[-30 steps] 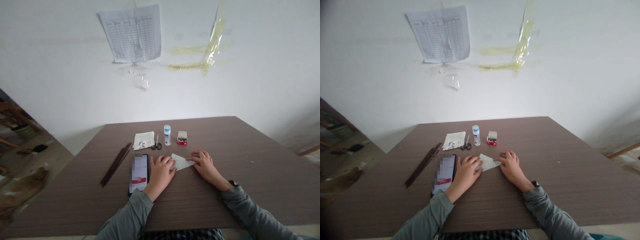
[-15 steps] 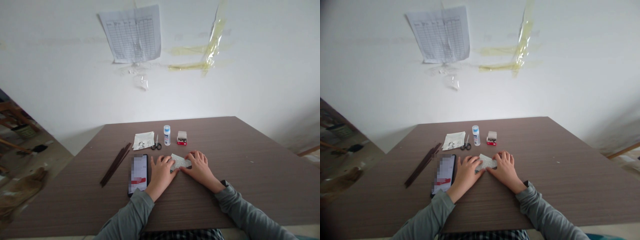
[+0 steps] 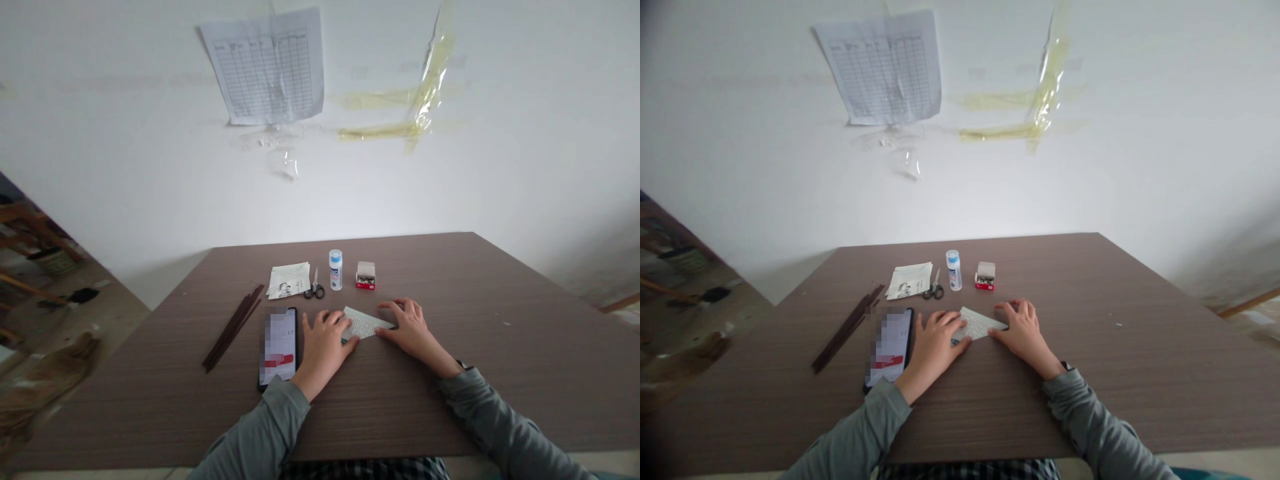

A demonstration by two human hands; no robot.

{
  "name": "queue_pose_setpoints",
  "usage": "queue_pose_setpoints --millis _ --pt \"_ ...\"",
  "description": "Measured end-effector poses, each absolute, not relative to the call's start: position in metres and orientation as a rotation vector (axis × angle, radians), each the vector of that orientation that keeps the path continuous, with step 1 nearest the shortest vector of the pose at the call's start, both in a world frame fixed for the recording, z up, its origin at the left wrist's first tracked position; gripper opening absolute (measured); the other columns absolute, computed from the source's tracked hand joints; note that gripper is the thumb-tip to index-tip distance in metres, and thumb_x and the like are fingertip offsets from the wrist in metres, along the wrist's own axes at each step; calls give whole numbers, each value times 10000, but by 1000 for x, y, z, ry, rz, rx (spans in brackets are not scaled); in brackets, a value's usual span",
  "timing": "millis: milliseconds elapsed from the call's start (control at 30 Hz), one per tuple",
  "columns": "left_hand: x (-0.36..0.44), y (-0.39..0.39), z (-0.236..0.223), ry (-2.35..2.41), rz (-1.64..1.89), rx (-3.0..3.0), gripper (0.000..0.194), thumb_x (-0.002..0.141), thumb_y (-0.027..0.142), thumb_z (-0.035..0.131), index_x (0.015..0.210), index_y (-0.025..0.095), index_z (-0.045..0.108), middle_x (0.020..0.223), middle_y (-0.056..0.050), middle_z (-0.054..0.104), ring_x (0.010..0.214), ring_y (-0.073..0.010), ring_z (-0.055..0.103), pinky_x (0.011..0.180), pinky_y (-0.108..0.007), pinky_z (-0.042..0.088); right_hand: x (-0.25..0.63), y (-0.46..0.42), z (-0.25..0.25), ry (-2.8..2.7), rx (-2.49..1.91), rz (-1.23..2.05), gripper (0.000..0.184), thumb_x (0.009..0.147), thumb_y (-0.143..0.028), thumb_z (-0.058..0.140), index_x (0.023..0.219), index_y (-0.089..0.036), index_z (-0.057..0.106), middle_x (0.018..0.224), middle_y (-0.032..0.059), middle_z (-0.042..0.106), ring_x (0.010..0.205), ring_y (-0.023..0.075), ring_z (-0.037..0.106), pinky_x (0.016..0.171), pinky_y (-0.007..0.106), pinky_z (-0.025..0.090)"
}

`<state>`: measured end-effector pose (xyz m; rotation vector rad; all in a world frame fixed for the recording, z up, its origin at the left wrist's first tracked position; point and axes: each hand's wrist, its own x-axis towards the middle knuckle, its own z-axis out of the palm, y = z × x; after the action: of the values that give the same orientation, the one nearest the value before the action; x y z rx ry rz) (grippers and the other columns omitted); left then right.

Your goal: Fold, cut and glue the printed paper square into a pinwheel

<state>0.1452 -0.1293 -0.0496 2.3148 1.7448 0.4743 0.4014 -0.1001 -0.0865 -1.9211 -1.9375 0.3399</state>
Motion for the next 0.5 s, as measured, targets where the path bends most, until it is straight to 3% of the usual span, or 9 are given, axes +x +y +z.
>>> queue_pose_setpoints --millis 167,500 --pt "145 -130 -50 1743 479 2304 286 1162 319 923 1437 349 997 1707 -115 896 1639 -499 712 1509 -1009 353 425 -85 -96 -1931 -1907 301 677 942 -414 909 1618 -387 895 1585 115 787 1683 505 680 1453 751 550" --pt "143 -128 -52 1746 482 2301 296 1164 294 925 1448 342 996 1709 -124 898 1639 -478 733 1519 -999 336 438 -84 -93 -1910 -1950 307 675 937 -251 851 1577 -439 946 1704 107 772 1726 495 661 1446 733 578"
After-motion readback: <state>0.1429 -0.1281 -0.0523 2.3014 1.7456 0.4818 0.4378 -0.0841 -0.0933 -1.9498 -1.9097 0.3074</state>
